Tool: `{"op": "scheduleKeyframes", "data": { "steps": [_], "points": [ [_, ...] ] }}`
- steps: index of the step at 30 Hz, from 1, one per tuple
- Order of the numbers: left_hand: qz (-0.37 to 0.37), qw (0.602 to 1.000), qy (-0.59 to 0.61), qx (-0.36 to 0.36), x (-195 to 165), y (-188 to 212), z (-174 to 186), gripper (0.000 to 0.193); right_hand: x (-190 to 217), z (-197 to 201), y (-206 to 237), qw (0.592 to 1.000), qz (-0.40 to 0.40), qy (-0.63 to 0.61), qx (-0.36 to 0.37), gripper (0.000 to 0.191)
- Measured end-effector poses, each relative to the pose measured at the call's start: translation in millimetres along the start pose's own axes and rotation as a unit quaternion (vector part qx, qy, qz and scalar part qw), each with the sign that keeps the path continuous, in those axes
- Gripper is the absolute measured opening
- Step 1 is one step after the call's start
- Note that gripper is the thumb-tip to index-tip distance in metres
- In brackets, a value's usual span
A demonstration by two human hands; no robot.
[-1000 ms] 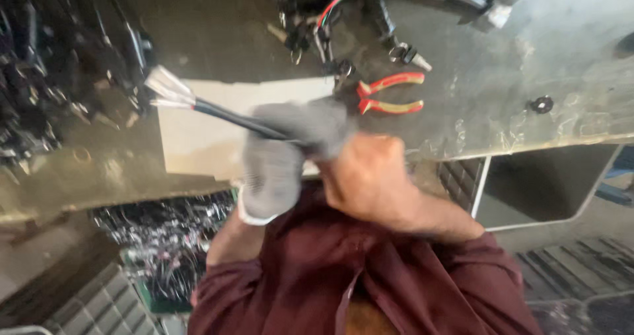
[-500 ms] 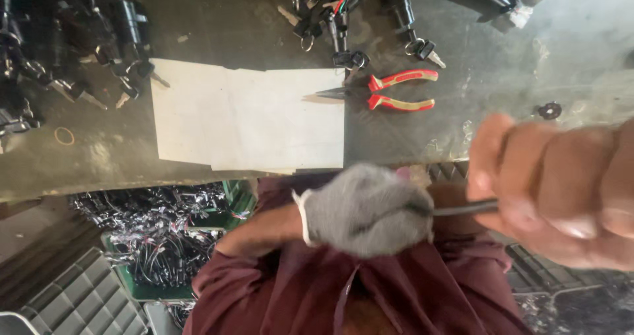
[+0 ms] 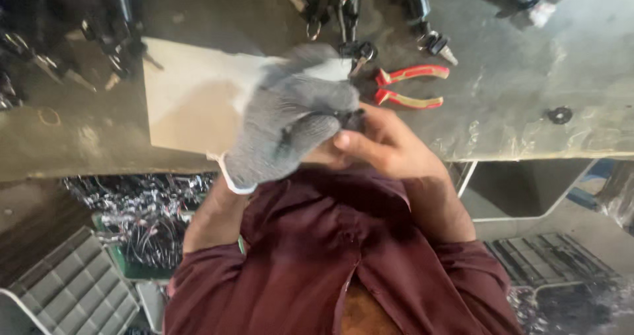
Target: The person works at a factory bench preparing cable harnesses. They hold a black cable in a gloved hand, use red-handled pliers to cut and strip insulation from the wire ends, pull the stripped insulation free, and set the processed cable aside with other finished harnesses.
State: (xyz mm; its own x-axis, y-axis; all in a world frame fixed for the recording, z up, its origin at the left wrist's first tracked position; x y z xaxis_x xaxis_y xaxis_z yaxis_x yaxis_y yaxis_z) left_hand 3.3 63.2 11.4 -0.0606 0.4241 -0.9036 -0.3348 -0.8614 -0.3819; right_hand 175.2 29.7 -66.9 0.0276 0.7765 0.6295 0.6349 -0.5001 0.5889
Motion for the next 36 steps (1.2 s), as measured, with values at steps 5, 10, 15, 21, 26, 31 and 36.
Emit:
{"op": "scheduleKeyframes", "data": {
  "steps": [5,10,15,21,26,31,36],
  "points": [
    [-0.007,0.991,0.012,-0.136,-2.2,-0.8,-6.1,0.019,35.8,-1.9,17.0,0.798,0.185,0.470,-0.327,0.042],
    [0.041,0.993,-0.018,-0.106,0.5,14.5,-10.9,0.025,75.4,-19.1,28.3,0.889,0.282,0.322,-0.161,0.041],
    [0.048,0.995,-0.070,-0.058,0.9,12.0,-10.0,0.025,60.6,-8.5,27.5,0.833,0.318,0.400,-0.209,0.035],
    [-0.033,0.975,-0.221,0.020,-7.1,9.1,-16.1,0.032,44.4,-6.5,38.6,0.783,0.352,0.462,-0.223,0.037],
    [0.016,0.987,-0.140,0.073,5.4,8.7,-6.1,0.043,42.5,-8.2,39.6,0.799,0.325,0.458,-0.214,0.036],
    [0.016,0.989,-0.142,0.039,0.2,7.0,-15.4,0.032,38.0,-0.8,31.8,0.877,0.262,0.355,-0.191,0.032],
    [0.004,0.983,-0.181,-0.001,1.3,14.3,-26.9,0.026,28.6,9.0,17.0,0.954,0.034,0.240,-0.177,0.045]
  ]
}}
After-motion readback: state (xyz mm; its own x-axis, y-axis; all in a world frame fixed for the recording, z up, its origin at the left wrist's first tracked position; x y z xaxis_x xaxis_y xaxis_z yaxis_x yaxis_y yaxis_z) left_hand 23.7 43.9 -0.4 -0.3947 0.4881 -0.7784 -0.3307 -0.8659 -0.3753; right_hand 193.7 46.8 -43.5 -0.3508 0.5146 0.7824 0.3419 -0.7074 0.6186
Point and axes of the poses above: each hand's wrist, its own y-axis away from the middle knuckle, its own z-axis out of the back of the hand, x = y × z, the point moved 6 cm from there along -y, towards the middle knuckle, and after that the axes turned 12 degrees about -z, right-handed, at the moved point
